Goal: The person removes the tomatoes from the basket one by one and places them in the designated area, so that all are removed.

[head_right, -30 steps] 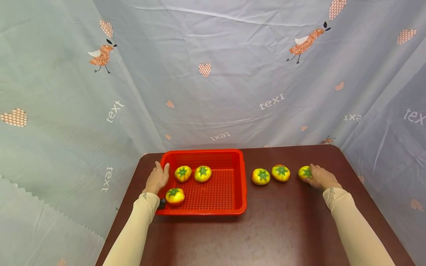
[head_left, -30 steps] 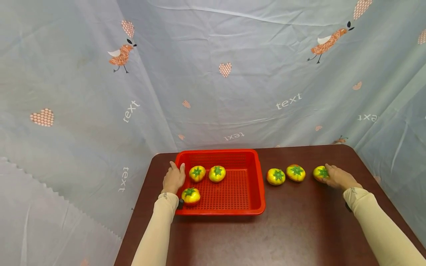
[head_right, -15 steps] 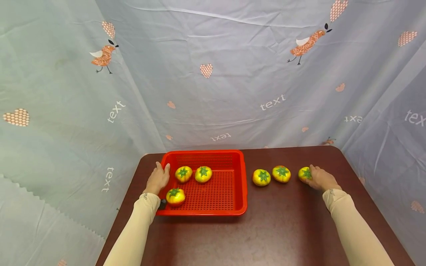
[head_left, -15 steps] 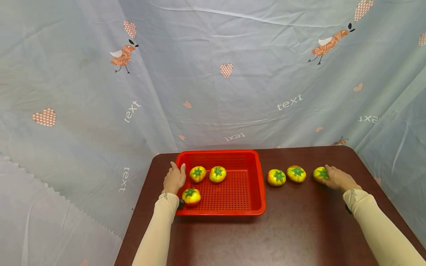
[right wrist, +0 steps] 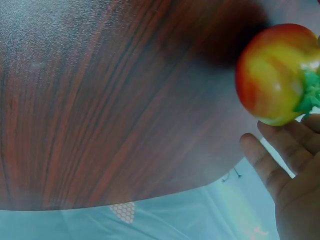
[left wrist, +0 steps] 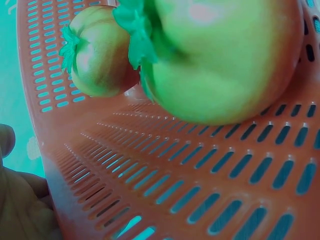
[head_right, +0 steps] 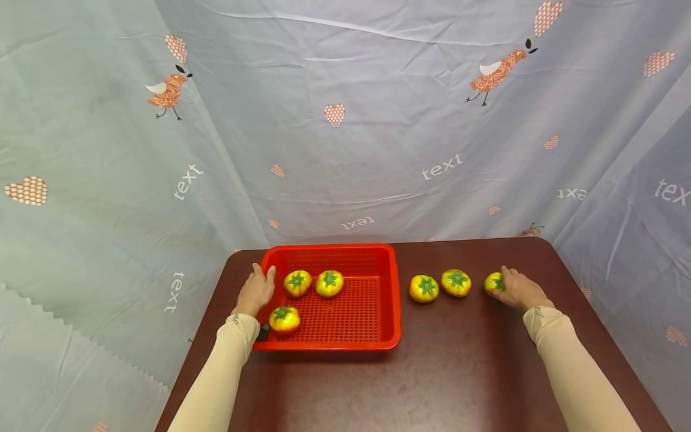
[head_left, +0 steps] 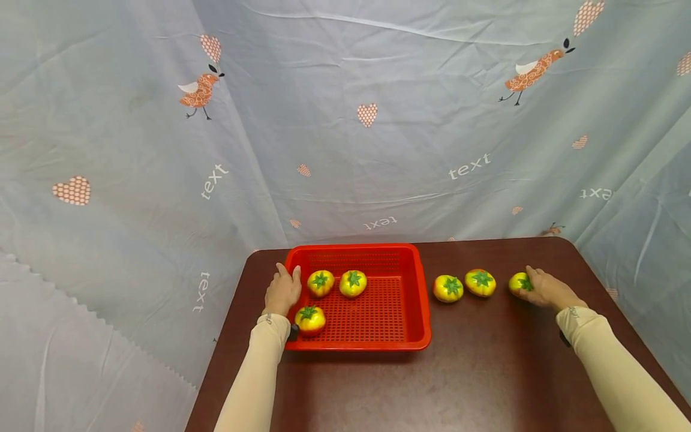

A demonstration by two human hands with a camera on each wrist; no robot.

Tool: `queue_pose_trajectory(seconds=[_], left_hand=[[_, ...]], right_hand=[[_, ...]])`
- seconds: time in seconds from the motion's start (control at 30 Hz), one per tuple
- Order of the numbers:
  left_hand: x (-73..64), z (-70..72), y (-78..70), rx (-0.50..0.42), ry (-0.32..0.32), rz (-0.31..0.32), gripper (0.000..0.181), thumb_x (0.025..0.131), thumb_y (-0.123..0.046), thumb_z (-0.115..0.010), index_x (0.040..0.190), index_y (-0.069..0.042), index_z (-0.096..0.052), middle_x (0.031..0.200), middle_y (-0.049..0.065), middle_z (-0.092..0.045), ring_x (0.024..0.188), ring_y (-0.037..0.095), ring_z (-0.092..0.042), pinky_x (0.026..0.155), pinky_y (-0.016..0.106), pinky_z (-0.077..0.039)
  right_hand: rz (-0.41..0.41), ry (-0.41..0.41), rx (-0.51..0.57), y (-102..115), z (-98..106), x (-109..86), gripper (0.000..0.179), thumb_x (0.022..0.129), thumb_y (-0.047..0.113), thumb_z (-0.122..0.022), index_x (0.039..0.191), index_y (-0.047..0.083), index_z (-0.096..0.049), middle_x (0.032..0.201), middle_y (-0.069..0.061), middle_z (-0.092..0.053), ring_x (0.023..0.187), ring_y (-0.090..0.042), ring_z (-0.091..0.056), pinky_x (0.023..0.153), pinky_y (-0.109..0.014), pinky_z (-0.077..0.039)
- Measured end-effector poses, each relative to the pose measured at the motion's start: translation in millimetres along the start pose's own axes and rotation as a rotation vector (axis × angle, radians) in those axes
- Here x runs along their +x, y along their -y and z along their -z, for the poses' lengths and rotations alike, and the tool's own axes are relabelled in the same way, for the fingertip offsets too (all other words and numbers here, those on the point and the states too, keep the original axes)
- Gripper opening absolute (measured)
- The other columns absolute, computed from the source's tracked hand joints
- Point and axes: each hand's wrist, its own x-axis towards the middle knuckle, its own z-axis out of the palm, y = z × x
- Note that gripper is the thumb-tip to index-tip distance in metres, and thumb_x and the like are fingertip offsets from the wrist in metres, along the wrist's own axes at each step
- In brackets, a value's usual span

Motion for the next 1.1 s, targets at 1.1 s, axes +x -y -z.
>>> queue_pose_trajectory(seconds=[1.1], left_hand=[[0.6,0.0,1.7,-0.011,0.011,-0.005,0.076,0.105,-0.047,-0.019,0.153,0.010,-0.001,0.149,0.037,-0.030,0.128,0.053,-0.044,0.109,0.061,-0.035]], right_hand=[[0.164,-0.052,-0.055,60,36,24.3,0.079,0.098,0.034,-0.056,0.146,-0.018,-0.023,0.148,-0.042,-0.026,0.135,-0.058,-0.028,0.108,-0.067,-0.029]])
